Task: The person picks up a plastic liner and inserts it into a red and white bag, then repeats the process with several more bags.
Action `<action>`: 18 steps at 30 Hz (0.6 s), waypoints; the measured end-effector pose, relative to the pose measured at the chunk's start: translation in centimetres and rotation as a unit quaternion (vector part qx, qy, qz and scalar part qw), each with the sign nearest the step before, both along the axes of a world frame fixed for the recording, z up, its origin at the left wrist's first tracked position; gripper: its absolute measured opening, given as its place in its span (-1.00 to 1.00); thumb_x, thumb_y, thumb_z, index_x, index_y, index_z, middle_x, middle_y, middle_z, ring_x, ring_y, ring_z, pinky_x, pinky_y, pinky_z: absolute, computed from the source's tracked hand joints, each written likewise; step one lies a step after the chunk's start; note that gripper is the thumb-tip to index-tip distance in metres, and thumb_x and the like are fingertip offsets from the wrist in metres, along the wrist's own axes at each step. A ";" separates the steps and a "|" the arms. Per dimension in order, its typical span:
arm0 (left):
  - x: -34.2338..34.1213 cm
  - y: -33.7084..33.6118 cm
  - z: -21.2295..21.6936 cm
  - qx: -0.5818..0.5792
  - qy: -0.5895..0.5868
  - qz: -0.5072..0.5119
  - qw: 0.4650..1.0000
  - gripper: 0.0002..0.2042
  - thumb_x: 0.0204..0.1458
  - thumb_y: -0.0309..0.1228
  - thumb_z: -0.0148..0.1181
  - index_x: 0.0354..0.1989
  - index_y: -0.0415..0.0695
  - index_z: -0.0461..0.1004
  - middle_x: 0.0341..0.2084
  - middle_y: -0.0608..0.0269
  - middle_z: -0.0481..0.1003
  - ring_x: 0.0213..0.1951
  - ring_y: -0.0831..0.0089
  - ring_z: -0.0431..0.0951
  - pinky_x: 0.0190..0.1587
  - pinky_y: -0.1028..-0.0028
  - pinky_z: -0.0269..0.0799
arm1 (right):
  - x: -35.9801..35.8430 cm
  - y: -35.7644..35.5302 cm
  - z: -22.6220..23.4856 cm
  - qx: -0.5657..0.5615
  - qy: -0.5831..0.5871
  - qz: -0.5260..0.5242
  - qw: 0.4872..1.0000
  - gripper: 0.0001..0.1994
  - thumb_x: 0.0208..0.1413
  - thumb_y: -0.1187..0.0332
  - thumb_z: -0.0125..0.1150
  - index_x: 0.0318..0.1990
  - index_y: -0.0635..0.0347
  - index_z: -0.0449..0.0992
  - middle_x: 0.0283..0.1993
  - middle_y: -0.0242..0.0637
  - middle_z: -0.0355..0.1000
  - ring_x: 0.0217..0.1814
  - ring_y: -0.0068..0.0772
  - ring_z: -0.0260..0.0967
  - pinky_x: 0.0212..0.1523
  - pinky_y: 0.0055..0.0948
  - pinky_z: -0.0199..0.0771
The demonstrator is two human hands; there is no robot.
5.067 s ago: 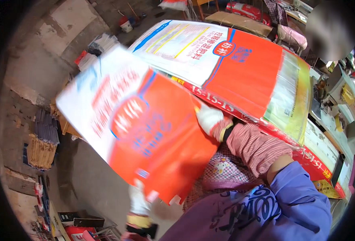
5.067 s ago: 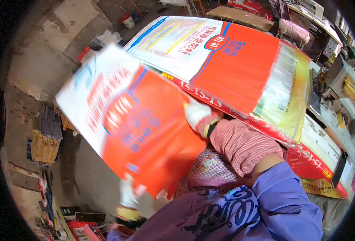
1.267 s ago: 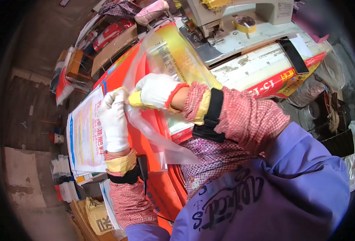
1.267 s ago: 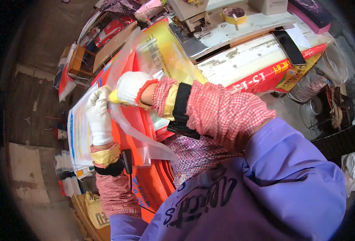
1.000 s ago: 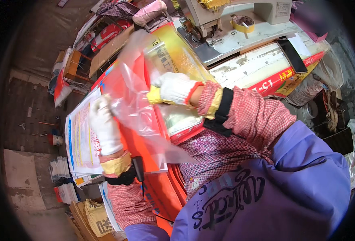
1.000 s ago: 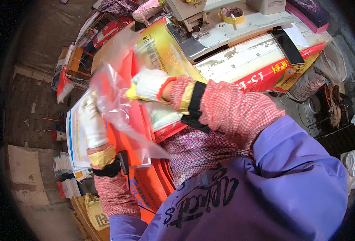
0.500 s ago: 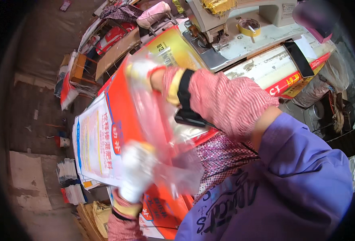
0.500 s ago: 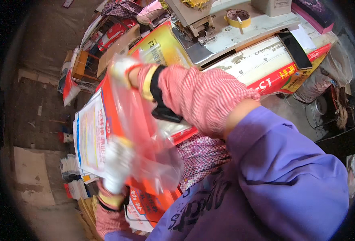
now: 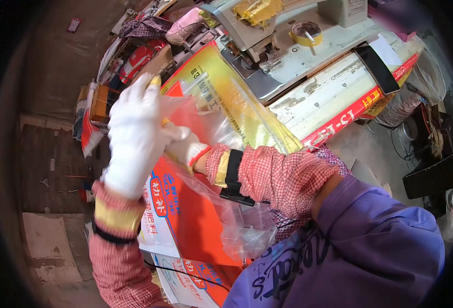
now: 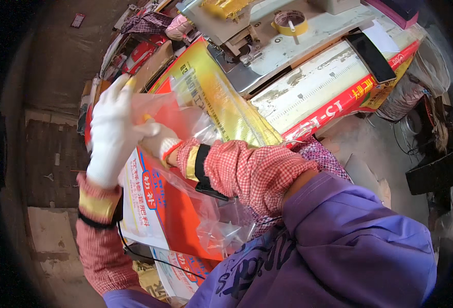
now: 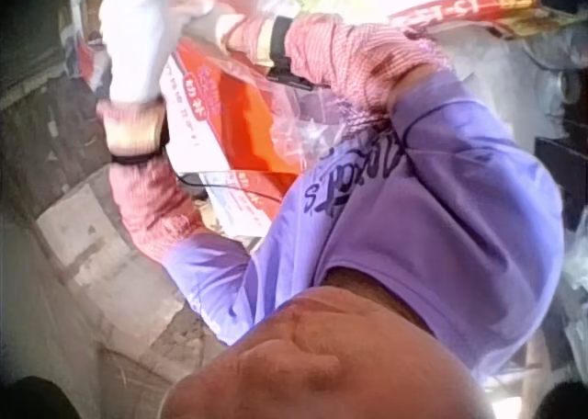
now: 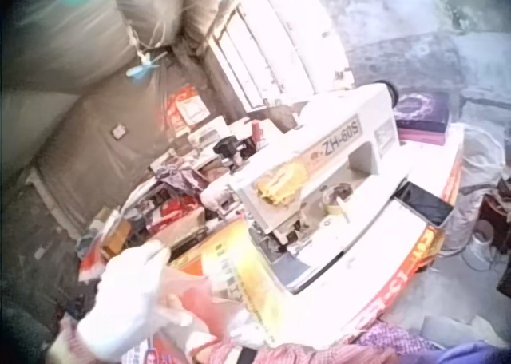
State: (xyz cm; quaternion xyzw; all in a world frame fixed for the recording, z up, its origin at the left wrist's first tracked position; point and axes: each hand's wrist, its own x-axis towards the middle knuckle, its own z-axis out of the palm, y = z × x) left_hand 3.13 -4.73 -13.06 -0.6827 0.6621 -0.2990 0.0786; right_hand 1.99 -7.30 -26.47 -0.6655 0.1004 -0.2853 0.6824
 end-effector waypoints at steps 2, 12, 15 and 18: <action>0.9 -2.6 -1.3 0.044 -0.111 -0.006 0.993 -0.48 -0.42 -0.41 0.29 -0.14 -0.21 0.35 -0.23 0.06 0.41 -0.24 0.13 0.41 -0.23 0.28 0.36 | -1.6 -0.9 1.9 -0.195 0.054 0.052 0.978 -0.73 -0.07 0.29 0.05 -0.16 0.06 0.46 -0.21 -0.07 0.42 -0.13 -0.09 0.38 -0.13 -0.29 0.37; 3.6 -1.6 0.4 0.064 0.019 0.330 0.941 -0.77 -0.01 -0.44 -0.09 -0.23 -0.16 0.48 -0.54 0.07 0.48 -0.43 0.17 0.50 -0.38 0.30 0.39 | -1.2 -0.4 -3.9 -0.324 -0.014 0.155 0.933 -0.83 -0.07 0.29 -0.01 -0.34 0.06 0.46 -0.41 -0.18 0.45 -0.45 -0.07 0.43 -0.48 -0.18 0.41; 8.8 -1.6 3.5 0.143 -0.186 0.326 0.916 -0.78 -0.04 -0.40 -0.07 -0.35 -0.18 0.52 -0.48 0.05 0.51 -0.40 0.13 0.53 -0.38 0.31 0.44 | 0.6 1.9 -5.4 -0.385 0.046 0.211 0.897 -0.88 -0.19 0.30 0.08 -0.57 0.08 0.51 -0.57 -0.22 0.44 -0.52 -0.09 0.42 -0.53 -0.21 0.42; 7.6 -6.0 7.2 0.101 -0.312 0.343 0.880 -0.82 -0.08 -0.40 -0.03 -0.49 -0.15 0.52 -0.49 0.08 0.50 -0.36 0.15 0.53 -0.37 0.29 0.45 | -5.7 4.4 -5.1 -0.540 -0.070 0.218 0.810 -0.83 -0.28 0.21 0.17 -0.53 0.07 0.56 -0.51 -0.20 0.46 -0.46 -0.09 0.43 -0.46 -0.21 0.46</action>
